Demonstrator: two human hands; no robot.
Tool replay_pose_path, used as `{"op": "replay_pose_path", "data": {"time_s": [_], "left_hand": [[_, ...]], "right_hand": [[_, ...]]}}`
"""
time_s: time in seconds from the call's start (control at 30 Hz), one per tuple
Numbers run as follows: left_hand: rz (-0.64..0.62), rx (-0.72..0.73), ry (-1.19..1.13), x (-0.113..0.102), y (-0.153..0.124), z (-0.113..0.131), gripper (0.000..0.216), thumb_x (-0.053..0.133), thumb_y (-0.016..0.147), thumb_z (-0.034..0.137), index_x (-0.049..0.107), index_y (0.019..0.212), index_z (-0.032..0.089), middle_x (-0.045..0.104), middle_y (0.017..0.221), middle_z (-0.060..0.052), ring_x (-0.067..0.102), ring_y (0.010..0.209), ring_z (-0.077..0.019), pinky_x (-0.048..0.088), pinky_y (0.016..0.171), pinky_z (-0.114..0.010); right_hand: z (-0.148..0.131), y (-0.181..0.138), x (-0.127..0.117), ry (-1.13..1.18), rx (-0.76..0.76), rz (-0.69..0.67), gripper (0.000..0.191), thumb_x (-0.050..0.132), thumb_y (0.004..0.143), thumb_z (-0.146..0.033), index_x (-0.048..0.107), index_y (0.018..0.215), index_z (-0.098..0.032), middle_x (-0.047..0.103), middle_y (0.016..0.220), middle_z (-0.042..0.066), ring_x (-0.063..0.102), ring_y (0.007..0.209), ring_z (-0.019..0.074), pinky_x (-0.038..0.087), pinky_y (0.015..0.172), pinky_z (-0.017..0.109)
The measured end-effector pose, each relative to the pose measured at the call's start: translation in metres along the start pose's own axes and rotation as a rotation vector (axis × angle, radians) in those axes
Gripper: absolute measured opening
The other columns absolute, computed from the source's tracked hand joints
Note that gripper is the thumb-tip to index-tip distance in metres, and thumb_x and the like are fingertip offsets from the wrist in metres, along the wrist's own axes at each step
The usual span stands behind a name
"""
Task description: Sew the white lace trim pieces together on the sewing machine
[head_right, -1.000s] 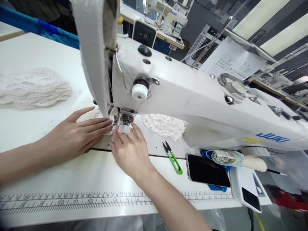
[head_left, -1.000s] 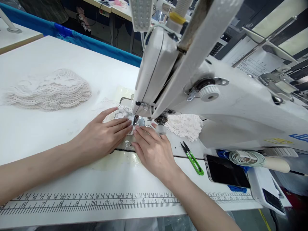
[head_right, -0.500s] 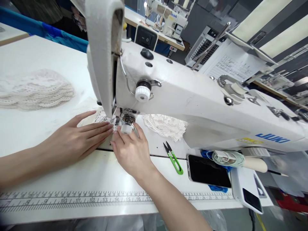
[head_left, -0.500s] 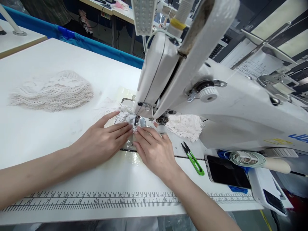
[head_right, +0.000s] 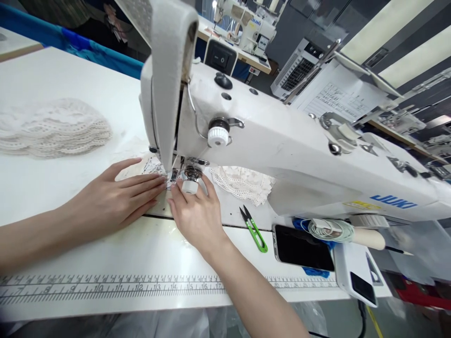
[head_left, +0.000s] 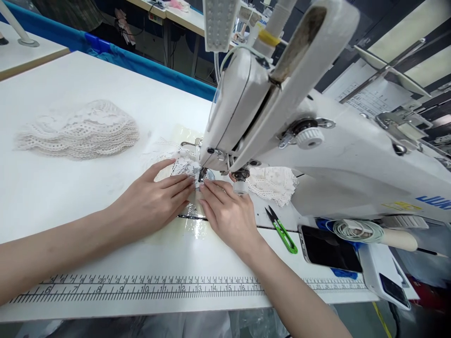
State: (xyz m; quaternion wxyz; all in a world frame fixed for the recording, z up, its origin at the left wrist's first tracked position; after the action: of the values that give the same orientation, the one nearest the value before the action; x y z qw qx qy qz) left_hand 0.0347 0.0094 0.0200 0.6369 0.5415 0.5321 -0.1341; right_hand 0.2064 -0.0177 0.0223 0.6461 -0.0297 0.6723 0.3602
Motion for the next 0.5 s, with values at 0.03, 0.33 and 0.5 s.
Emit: {"op": "replay_pose_path", "data": {"time_s": [0.03, 0.33, 0.5], "left_hand": [[0.000, 0.001, -0.002, 0.000, 0.000, 0.000, 0.032, 0.046, 0.108, 0.019, 0.077, 0.115, 0.013, 0.081, 0.116, -0.008, 0.075, 0.113, -0.0215, 0.021, 0.134, -0.046], [-0.059, -0.044, -0.029, 0.006, 0.003, -0.007, 0.033, 0.044, 0.110, 0.025, 0.073, 0.122, 0.020, 0.079, 0.122, -0.004, 0.073, 0.118, -0.0197, 0.029, 0.128, -0.047], [-0.086, -0.109, -0.118, 0.015, 0.001, -0.018, 0.034, 0.042, 0.110, 0.031, 0.072, 0.126, 0.023, 0.078, 0.126, -0.003, 0.072, 0.121, -0.0230, 0.032, 0.126, -0.049]], "right_hand": [[0.000, 0.000, 0.000, -0.004, -0.001, 0.002, 0.032, 0.049, 0.109, -0.026, 0.076, 0.123, -0.017, 0.078, 0.125, 0.004, 0.074, 0.105, 0.0228, 0.046, 0.117, 0.046], [0.001, 0.003, 0.001, -0.010, 0.008, -0.004, 0.032, 0.049, 0.109, -0.026, 0.075, 0.124, -0.014, 0.079, 0.123, 0.007, 0.074, 0.106, 0.0242, 0.045, 0.116, 0.047], [0.002, 0.002, 0.001, 0.000, 0.017, -0.016, 0.032, 0.049, 0.110, -0.028, 0.075, 0.124, -0.015, 0.081, 0.118, 0.007, 0.073, 0.107, 0.0242, 0.044, 0.115, 0.047]]}}
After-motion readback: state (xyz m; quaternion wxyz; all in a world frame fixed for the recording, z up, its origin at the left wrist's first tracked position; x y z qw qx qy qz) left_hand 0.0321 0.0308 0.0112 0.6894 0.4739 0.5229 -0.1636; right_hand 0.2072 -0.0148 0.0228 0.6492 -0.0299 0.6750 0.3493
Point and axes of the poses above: each hand's wrist, its own y-axis towards the middle knuckle, its own x-axis out of the palm, z = x × y, the point moved 4 cm from there along y, towards the middle knuckle
